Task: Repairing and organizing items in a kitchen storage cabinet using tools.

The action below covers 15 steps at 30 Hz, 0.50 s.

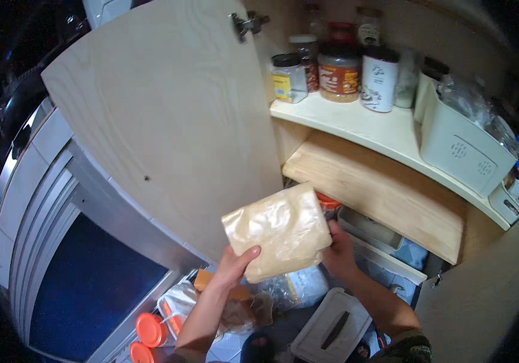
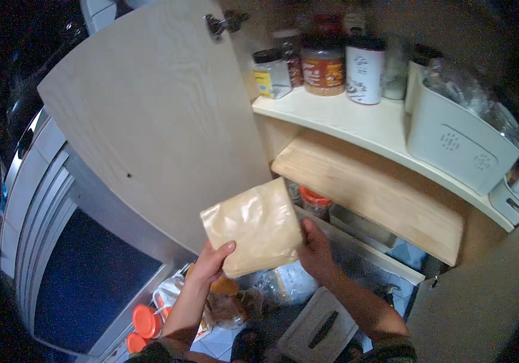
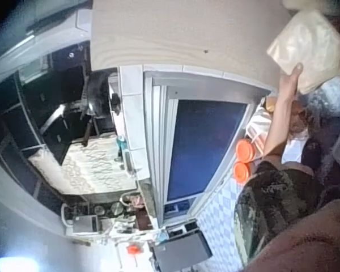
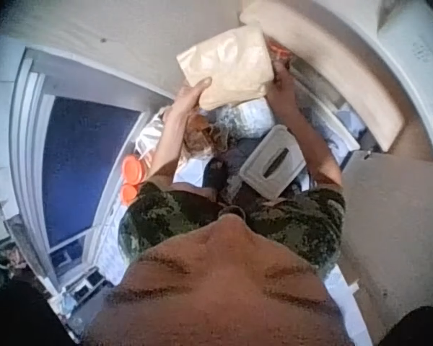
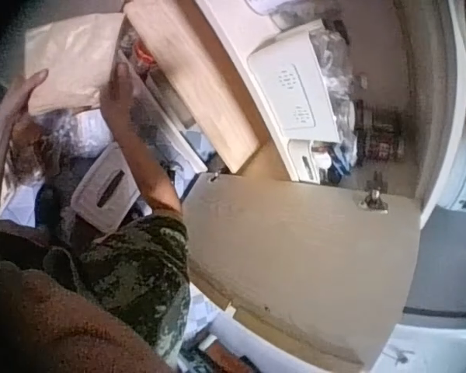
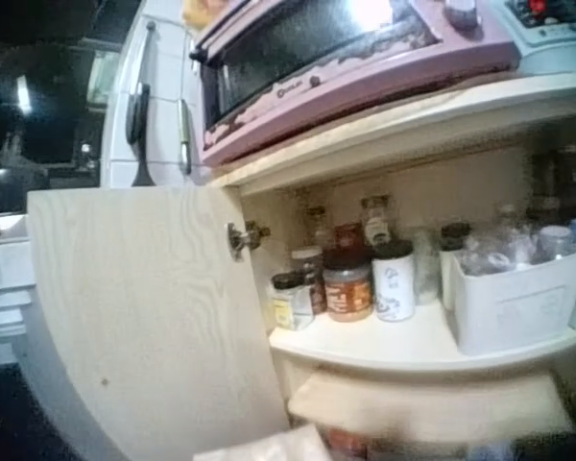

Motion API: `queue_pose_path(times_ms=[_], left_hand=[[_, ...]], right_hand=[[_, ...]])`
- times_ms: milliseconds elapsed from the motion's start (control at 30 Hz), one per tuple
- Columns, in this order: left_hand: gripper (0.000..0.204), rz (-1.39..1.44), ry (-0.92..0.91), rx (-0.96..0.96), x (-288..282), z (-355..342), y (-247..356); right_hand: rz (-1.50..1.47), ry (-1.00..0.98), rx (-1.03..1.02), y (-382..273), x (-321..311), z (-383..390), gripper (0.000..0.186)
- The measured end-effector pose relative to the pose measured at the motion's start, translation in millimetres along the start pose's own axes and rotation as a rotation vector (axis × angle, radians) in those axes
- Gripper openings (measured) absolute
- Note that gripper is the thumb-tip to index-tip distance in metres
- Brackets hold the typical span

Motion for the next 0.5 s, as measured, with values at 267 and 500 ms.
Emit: queue_pose_path(times_ms=[267,500], left_hand=[[0.042,-0.146,0.029,0.07,-4.3,11.8,-8.4],[0.053,0.054,-0.013,-0.535,-20.6,18.7,-54.9]], right_hand=[[-0.204,-0.363,0.588,16.0,18.5,8.6,0.041],[-0.631,-0.524,0.823,25.8,26.0,39.0,0.052]])
Point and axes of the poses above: each hand's wrist, its own z-axis away from the middle knuckle, its own x-axis out of the palm, y = z × x, the point moved 5 cm from there along -z, towards the middle knuckle, and after that the axes turned 6 degrees about z, right-handed, at the moved point
